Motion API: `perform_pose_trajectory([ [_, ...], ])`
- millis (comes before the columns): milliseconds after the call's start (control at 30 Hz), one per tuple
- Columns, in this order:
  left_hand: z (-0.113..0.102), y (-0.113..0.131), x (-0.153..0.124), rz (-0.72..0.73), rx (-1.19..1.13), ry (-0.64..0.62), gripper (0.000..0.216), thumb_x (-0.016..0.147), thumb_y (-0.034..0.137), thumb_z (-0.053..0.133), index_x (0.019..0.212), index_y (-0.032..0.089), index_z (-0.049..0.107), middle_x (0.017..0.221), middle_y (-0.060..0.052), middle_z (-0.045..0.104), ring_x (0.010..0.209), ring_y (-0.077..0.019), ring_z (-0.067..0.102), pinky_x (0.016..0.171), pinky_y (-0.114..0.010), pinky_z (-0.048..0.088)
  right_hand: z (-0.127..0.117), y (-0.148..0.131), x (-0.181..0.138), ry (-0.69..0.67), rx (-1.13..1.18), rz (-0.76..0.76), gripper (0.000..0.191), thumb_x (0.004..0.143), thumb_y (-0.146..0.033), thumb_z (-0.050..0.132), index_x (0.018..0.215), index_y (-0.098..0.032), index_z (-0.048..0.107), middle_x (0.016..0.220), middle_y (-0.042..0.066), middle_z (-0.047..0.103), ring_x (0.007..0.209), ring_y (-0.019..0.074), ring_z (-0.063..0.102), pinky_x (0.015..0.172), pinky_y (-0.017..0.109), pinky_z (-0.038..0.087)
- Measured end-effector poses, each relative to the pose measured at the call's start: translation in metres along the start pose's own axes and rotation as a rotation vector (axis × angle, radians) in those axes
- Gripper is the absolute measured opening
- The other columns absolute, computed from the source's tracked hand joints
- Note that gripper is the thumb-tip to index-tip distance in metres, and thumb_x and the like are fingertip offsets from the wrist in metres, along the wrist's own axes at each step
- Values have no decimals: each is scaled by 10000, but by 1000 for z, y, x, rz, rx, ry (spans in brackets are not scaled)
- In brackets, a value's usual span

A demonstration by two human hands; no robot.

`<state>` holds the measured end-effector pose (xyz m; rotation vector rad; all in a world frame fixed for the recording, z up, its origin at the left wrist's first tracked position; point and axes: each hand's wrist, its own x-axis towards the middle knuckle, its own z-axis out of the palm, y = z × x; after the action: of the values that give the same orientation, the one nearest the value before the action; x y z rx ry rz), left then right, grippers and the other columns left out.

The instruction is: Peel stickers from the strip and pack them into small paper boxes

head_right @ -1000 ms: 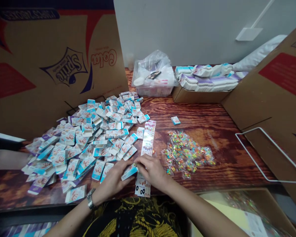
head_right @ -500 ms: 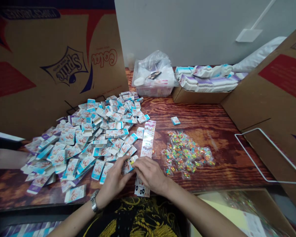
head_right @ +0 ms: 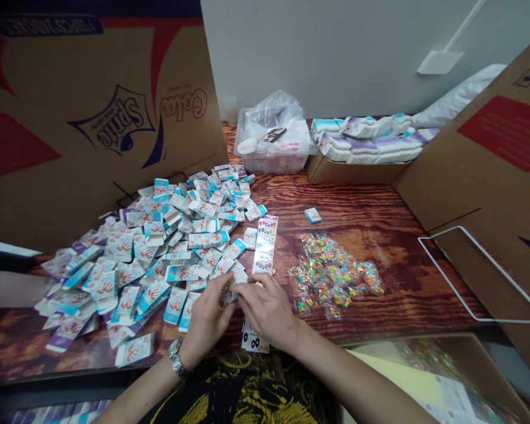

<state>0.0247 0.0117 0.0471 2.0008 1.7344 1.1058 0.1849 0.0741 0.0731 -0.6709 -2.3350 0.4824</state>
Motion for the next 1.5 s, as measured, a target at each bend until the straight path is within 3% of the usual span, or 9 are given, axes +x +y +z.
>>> perform_pose_trajectory([
  [200, 1, 4, 2, 6, -84, -66, 478, 798, 52, 482, 1240, 215, 396, 1168, -88, 526, 1139, -202, 484, 961, -370, 447, -13, 2, 9, -51, 128, 33, 166, 912, -135, 465, 1035, -221, 537, 940, 54, 622, 1007, 232, 508, 870, 418, 451],
  [367, 3, 1, -1, 44, -7, -32, 416, 804, 54, 479, 1187, 210, 437, 1198, -101, 514, 1150, -212, 487, 953, -385, 462, 1, -1, 2, 54, 312, 411, 295, 862, -221, 568, 1146, -197, 496, 1033, 81, 564, 907, 200, 566, 781, 342, 503],
  [433, 3, 1, -1, 79, 53, -22, 427, 814, 48, 461, 1211, 204, 430, 1223, -110, 507, 1157, -209, 487, 955, -378, 466, 6, -4, -1, 69, 425, 509, 224, 874, -233, 557, 1095, -203, 531, 967, 50, 595, 826, 170, 584, 727, 295, 505],
  [600, 4, 0, -1, 109, 181, 4, 424, 838, 50, 435, 1240, 183, 419, 1258, -125, 503, 1187, -216, 475, 986, -386, 452, 7, -12, 0, 89, 506, 458, 170, 911, -240, 506, 1021, -199, 631, 959, 51, 628, 900, 176, 584, 799, 299, 470],
  [767, 9, -4, -5, 101, 210, 60, 548, 846, 81, 448, 1363, 159, 283, 1269, -144, 506, 1189, -225, 488, 973, -381, 466, 12, -10, 3, 132, 636, 590, 158, 874, -268, 557, 969, -182, 648, 906, 43, 648, 835, 171, 606, 738, 280, 499],
  [867, 10, -2, -5, 78, 245, 70, 628, 859, 108, 444, 1423, 140, 170, 1286, -164, 495, 1193, -237, 489, 967, -379, 468, 15, -10, 5, 161, 588, 620, 131, 848, -254, 575, 910, -177, 661, 851, 40, 647, 792, 172, 607, 710, 280, 498],
  [1167, 11, 1, -5, 52, 269, 43, 657, 885, 131, 415, 1455, 167, 91, 1294, -162, 487, 1186, -242, 487, 956, -385, 468, 17, -12, 10, 204, 499, 604, 112, 832, -225, 565, 849, -175, 664, 783, 36, 628, 732, 169, 598, 655, 271, 487],
  [1333, 13, 0, -4, 70, 304, 45, 665, 881, 93, 389, 1459, 142, 64, 1267, -179, 483, 1165, -248, 479, 946, -385, 464, 12, -16, 12, 173, 411, 505, 142, 853, -200, 542, 901, -195, 676, 825, 45, 616, 778, 175, 590, 707, 293, 484],
  [1500, 17, 3, -2, 44, 454, 35, 636, 899, 74, 329, 1452, 88, 14, 1145, -204, 515, 1022, -248, 522, 852, -406, 493, 13, -24, 7, 182, 381, 426, 225, 920, -195, 465, 1062, -221, 637, 1020, 74, 630, 962, 199, 578, 840, 337, 481],
])
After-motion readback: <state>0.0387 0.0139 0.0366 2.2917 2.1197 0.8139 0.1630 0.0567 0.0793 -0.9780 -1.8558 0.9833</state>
